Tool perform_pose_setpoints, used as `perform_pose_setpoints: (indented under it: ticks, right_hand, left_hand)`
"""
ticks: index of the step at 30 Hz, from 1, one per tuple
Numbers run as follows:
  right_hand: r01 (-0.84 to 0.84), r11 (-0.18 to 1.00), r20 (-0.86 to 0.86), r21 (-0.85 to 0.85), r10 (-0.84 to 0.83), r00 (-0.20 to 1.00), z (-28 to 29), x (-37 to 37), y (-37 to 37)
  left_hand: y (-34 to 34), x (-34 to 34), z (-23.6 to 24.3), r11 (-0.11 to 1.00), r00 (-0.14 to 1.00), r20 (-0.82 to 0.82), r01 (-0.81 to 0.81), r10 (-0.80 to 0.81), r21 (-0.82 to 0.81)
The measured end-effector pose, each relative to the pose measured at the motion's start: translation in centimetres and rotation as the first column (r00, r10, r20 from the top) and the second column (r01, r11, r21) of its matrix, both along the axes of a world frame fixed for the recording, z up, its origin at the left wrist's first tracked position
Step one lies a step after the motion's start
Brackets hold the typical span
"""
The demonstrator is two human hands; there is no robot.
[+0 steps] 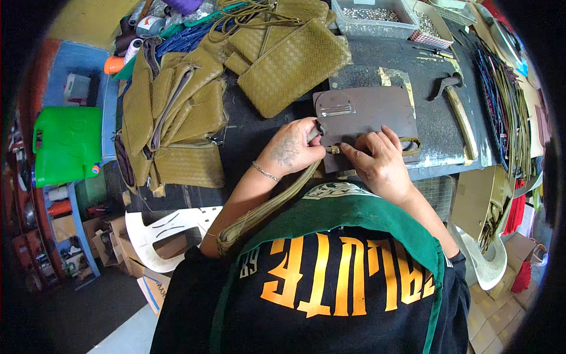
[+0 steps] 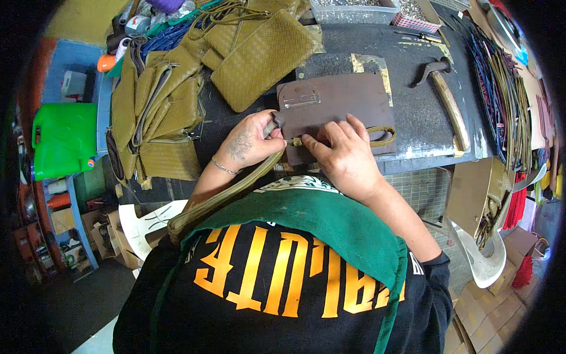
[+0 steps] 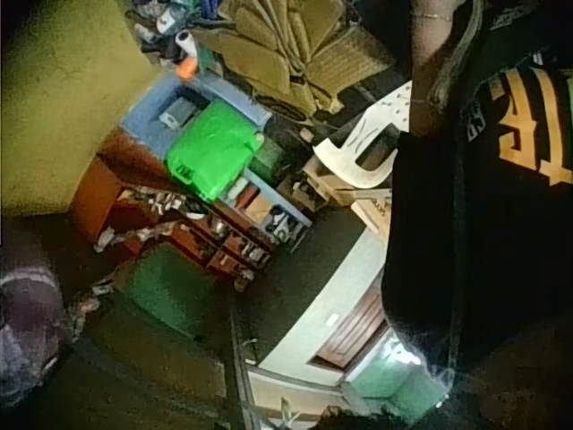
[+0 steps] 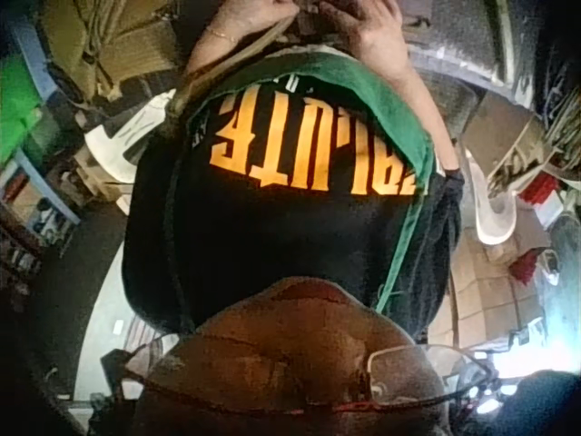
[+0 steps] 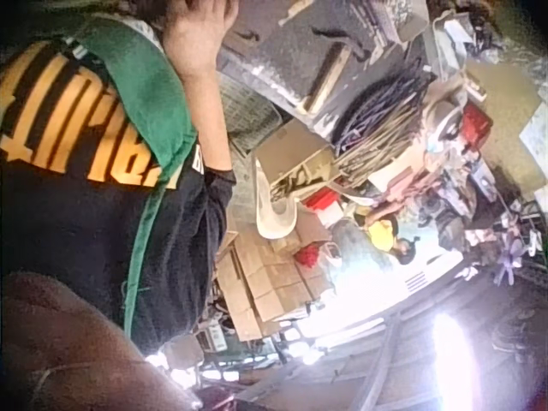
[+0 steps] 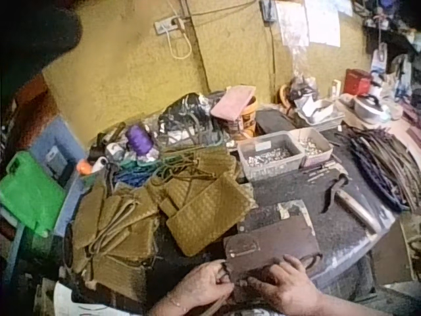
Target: The person attaches leather straps to leather bags using a hammer and a punch tool on a metal plate. They position a strap on each bag, punch a hole, and hammer a fastener, repeating this process for multiple bags taken from a pile on the workbench.
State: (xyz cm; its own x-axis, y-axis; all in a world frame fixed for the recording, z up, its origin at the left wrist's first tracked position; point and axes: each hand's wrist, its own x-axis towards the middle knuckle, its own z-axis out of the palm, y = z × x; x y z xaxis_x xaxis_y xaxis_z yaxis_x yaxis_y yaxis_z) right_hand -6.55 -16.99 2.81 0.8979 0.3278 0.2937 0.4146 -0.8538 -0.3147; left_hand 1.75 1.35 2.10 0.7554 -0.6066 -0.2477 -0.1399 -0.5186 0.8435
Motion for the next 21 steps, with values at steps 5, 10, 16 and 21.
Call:
perform_pose_setpoints:
  ticks: [5,10,16,21]
  right_hand:
    - [-0.089,0.995,-0.025,0.035,0.09,0.996,0.5,0.6,-0.2]
    - [-0.184,0.983,-0.035,0.02,0.184,0.982,0.7,1.6,-0.9]
    - [-0.295,0.955,-0.013,-0.019,0.295,0.955,0.7,2.6,-1.2]
    - [-0.077,0.997,-0.008,0.003,0.077,0.997,0.2,0.4,0.4]
  left_hand:
    - [0.2,-0.3,-0.8,1.0,0.999,-0.033,-0.011,0.01,-0.017]
    - [0.1,0.1,-0.6,0.999,0.999,-0.034,-0.009,0.008,-0.032]
    - [0.3,0.2,-0.8,0.995,0.99,-0.133,-0.064,0.053,-0.079]
    - [0.1,-0.5,-0.9,0.986,0.993,-0.039,-0.111,0.107,-0.122]
